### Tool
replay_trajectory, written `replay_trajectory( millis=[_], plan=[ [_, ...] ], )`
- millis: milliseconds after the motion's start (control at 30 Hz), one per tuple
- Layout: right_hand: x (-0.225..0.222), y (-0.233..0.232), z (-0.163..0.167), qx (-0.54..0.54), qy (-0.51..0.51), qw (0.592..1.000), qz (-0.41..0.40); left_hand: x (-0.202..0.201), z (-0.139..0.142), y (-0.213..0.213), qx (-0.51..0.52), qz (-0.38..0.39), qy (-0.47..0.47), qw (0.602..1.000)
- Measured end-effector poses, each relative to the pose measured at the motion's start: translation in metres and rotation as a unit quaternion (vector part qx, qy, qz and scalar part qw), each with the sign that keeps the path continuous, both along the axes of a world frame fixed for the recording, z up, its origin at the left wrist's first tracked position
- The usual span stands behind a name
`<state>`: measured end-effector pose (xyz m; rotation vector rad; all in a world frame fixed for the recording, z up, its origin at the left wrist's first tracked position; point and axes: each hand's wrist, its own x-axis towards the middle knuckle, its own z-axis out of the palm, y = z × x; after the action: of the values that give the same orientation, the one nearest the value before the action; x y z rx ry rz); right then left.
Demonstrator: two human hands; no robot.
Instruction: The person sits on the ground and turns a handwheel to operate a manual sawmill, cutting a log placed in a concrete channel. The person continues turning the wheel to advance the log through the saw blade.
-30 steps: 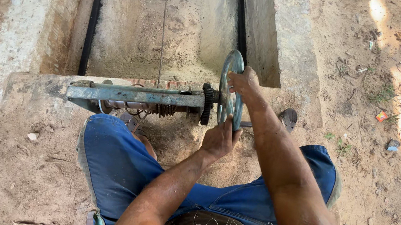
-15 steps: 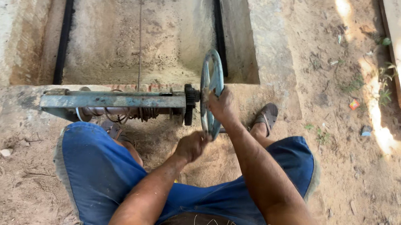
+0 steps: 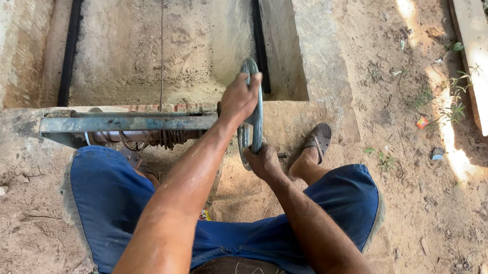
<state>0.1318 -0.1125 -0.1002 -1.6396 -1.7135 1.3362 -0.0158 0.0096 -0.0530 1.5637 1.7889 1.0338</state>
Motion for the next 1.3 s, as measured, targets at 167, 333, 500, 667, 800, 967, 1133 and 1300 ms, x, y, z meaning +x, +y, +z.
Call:
replay_trajectory(
  millis=[167,333,500,667,800,967,1133,1300],
  plan=[
    [0.0,-0.011,-0.022,-0.014,-0.002,0.999,0.053,0.012,0.007,0.004,-0.111,-0.023,0.064,0.992],
    [0.006,-0.012,-0.037,0.189,0.068,0.965,0.171,0.025,-0.01,-0.033,-0.062,-0.028,0.061,0.996],
    [0.02,0.019,-0.023,-0.004,-0.345,0.905,0.248,0.031,-0.023,-0.072,0.056,-0.044,0.088,0.994],
    [0.023,0.076,0.022,-0.011,-0.332,0.937,0.111,0.038,-0.031,-0.102,0.031,-0.06,0.12,0.99],
    [0.016,0.111,0.069,-0.071,-0.063,0.993,-0.075,0.039,-0.043,-0.128,0.062,-0.08,0.087,0.991],
    [-0.01,0.127,0.107,-0.001,0.009,0.999,-0.047,0.041,-0.065,-0.146,0.098,-0.099,0.11,0.984],
    [-0.04,0.126,0.1,0.005,-0.043,0.999,-0.027,0.042,-0.087,-0.159,0.036,-0.123,0.105,0.986],
    [-0.046,0.106,0.066,0.015,-0.078,0.995,-0.065,0.038,-0.096,-0.171,-0.003,-0.149,0.078,0.986]
  ],
)
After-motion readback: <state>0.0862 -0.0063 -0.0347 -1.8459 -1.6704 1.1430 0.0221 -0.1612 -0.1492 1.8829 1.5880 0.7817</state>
